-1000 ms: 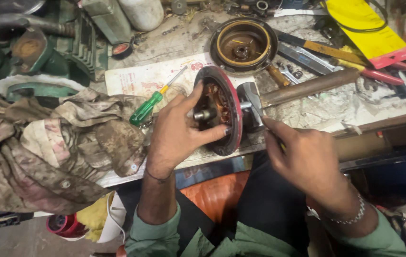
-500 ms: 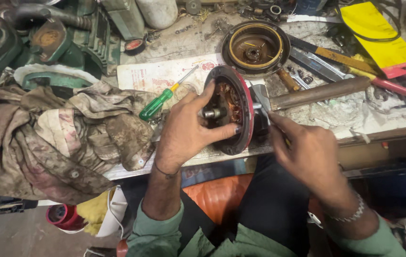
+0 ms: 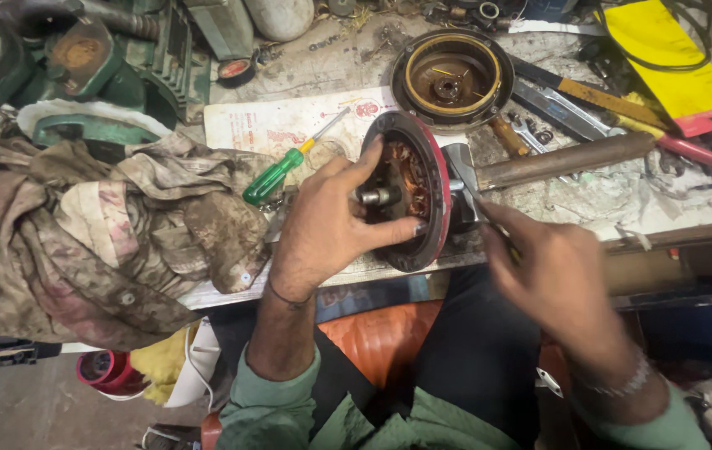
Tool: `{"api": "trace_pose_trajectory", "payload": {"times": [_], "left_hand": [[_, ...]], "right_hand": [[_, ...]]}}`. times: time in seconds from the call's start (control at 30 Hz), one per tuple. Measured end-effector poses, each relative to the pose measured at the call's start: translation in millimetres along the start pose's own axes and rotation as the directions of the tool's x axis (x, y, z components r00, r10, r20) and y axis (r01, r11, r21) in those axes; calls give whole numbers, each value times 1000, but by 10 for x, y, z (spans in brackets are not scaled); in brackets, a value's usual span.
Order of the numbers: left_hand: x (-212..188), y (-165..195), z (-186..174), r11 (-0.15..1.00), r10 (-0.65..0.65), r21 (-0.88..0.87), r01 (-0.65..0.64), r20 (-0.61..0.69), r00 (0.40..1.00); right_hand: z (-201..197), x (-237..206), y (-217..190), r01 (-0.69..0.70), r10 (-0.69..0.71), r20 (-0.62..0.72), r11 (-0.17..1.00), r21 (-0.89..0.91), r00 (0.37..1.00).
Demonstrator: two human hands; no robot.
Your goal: The person holds a red pump rotor assembly clamped in a bench vise and files its metal shaft with a hand file, rotating the assembly and repositioning it to file different sides. Near the end they lift the assembly and hold the shaft up to view it while continuing to work on it with the file.
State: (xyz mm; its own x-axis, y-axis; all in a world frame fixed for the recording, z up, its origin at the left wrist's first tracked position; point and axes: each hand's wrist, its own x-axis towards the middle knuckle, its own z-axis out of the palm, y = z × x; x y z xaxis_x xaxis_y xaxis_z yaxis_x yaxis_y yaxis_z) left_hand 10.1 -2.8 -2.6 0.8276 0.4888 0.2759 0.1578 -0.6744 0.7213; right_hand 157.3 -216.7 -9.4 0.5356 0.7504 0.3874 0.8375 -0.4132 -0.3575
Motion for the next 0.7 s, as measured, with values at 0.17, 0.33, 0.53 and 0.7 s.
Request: {"api": "trace_pose_trajectory", "payload": {"times": [0.17,0.33,0.53,0.7], "left_hand": [[-40,66,-1,995,4,96,-1,-32,999],[-111,72,-60,993,113,27,-113,-8,994],[-92,42,-65,983,184,-5,-185,-74,980],[-76,30,-73,985,170,8,-170,-75,983]], "right_hand": [[167,5,70,40,-43,-28,995,-96,999],[165,-14,97,4,-5,-6,998,-67,1000],[96,-13,13,38,-39,-3,996,-83,999],[-18,-12,-31,90,-90,13,994,-65,996]]}}
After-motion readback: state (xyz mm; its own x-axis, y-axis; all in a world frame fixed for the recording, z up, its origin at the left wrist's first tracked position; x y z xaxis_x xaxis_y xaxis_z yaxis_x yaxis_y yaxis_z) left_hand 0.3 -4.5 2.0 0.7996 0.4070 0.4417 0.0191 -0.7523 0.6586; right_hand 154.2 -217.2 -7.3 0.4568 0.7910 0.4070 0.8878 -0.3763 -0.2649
